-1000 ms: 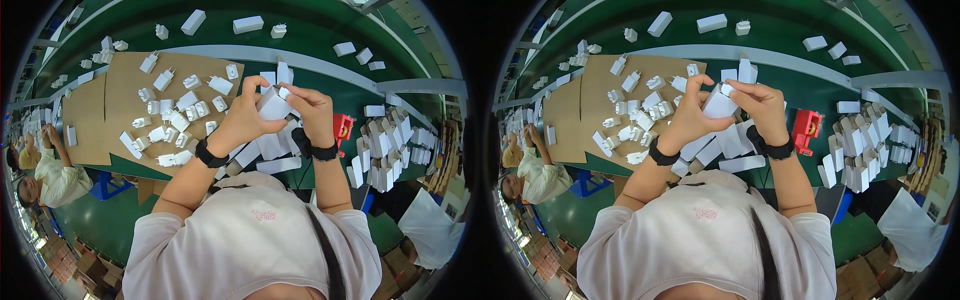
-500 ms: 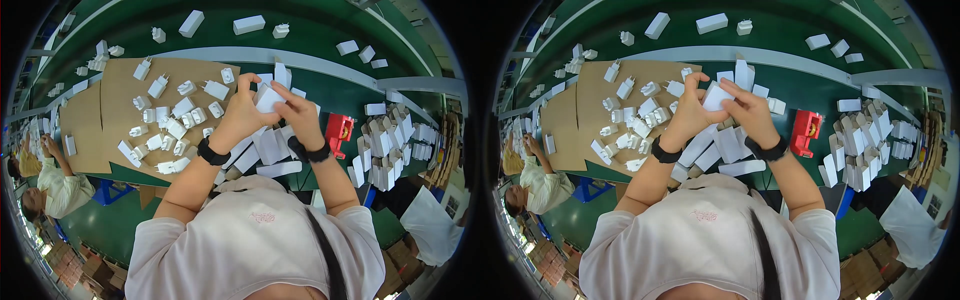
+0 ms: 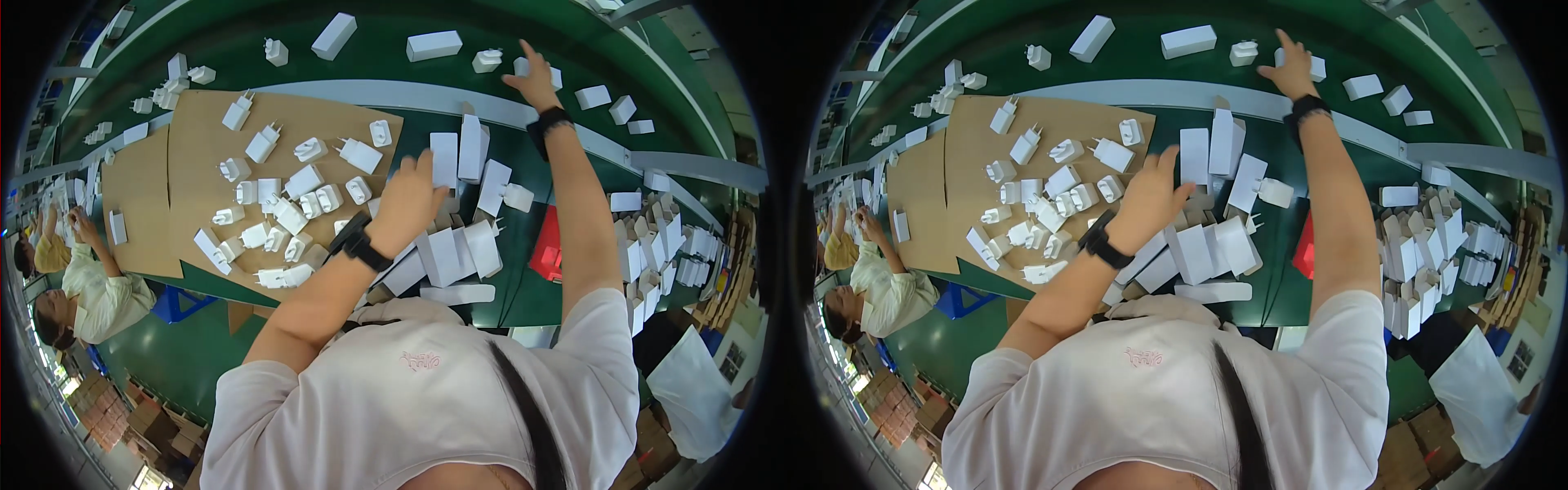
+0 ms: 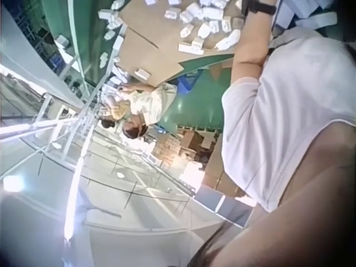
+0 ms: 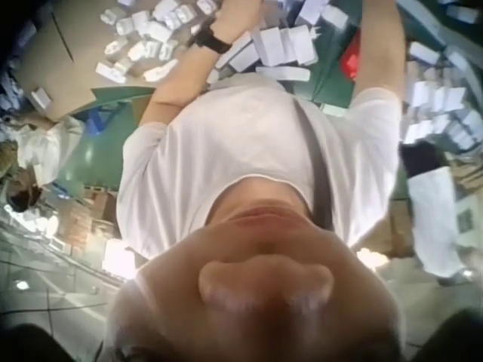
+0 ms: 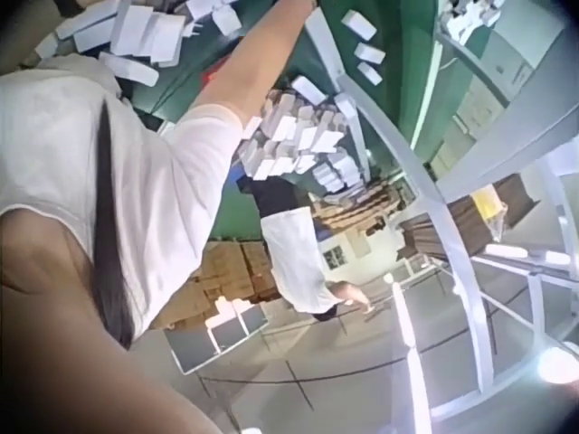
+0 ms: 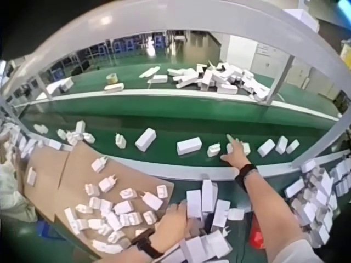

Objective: The person picks up a charger and a box, inserts the charger into the box, and folds the flaps closed. After repeating this, they reach into a large box to gather more small boxes and place them on the table to continue.

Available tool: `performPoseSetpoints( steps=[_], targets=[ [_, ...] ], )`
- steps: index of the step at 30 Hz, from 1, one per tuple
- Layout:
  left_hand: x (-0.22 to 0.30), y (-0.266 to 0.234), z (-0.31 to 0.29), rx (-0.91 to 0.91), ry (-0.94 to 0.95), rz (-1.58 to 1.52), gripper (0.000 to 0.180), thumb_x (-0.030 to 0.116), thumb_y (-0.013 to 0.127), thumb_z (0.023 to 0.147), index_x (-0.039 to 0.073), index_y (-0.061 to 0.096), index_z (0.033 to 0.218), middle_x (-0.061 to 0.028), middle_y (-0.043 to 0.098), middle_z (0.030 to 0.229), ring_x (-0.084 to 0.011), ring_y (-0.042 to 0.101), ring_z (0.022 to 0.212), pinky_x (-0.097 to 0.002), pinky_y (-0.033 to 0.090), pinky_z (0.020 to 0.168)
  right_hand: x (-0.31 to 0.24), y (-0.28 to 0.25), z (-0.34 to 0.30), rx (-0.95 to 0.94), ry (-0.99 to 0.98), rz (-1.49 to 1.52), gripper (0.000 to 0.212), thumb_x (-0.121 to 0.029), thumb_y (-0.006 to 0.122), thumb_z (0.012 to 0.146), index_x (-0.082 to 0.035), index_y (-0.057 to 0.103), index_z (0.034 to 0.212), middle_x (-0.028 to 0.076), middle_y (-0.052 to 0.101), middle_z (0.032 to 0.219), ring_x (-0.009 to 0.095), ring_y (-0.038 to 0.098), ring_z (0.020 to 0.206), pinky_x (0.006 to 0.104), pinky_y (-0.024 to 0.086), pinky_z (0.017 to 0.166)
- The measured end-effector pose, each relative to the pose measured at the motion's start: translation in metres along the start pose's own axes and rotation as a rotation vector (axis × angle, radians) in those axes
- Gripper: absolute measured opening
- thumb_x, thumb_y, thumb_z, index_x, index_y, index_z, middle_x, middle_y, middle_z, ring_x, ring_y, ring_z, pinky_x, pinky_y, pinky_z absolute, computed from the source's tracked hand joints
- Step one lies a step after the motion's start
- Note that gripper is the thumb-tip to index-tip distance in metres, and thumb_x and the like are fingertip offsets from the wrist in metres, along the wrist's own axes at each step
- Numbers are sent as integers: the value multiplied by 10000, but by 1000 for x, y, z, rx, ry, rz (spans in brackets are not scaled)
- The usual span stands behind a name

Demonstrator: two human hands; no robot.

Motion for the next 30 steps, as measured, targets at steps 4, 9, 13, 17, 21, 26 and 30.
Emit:
performPoseSetpoints(
  steps=[4,9,13,17,21,26,30],
  targets=[
    [9,0,35,139,182,280,624,45,648,665,31,408,1242,-202,433,1210,-357,521,925,-390,479,708,-47,14,-1,-130,166,-305,683,-283,737,673,-135,436,1268,179,420,1310,470,248,1251,467,263,1024],
    [9,20,60,104,318,521,608,12,646,594,104,491,1175,-118,503,1080,-291,474,944,-378,428,705,-69,-47,-17,-37,87,320,496,-260,742,689,-63,522,1087,129,597,1064,261,559,994,311,430,873],
    [7,11,49,88,368,709,229,75,612,640,103,608,867,-92,524,901,-261,456,923,-356,365,695,-90,-95,-62,-138,213,925,406,-158,680,761,-11,512,1100,73,628,921,141,604,840,258,493,723],
    [20,-14,27,-14,447,545,154,104,626,649,69,606,797,-87,567,842,-266,511,881,-374,415,691,-106,-131,-123,-288,299,1039,454,-126,620,805,-22,459,1216,87,583,1031,174,603,856,292,520,704],
    [51,-79,-2,37,303,20,339,208,652,746,-1,504,969,-201,572,868,-377,534,858,-407,451,721,-127,-173,-161,-239,271,1137,477,-106,633,787,-45,426,1212,110,561,1065,207,602,859,302,516,700],
    [41,-75,-17,82,307,-251,386,219,602,817,-6,446,1089,-224,551,924,-396,522,888,-392,442,726,-138,-187,-173,-105,70,1025,432,-40,717,704,-65,444,1038,65,562,952,146,577,850,240,477,698],
    [43,-67,-32,144,377,-235,405,191,578,840,-12,384,1132,-223,512,992,-375,509,870,-386,433,736,-154,-201,-176,-131,69,1022,357,-3,702,712,-45,497,1001,53,558,919,127,567,847,229,468,712]
  ],
)
Point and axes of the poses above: each hand's wrist, its own z-axis towards the middle knuckle, its own y-axis out of the palm, x = y × z, the point moved 3 cm from there along z, towards the middle knuckle
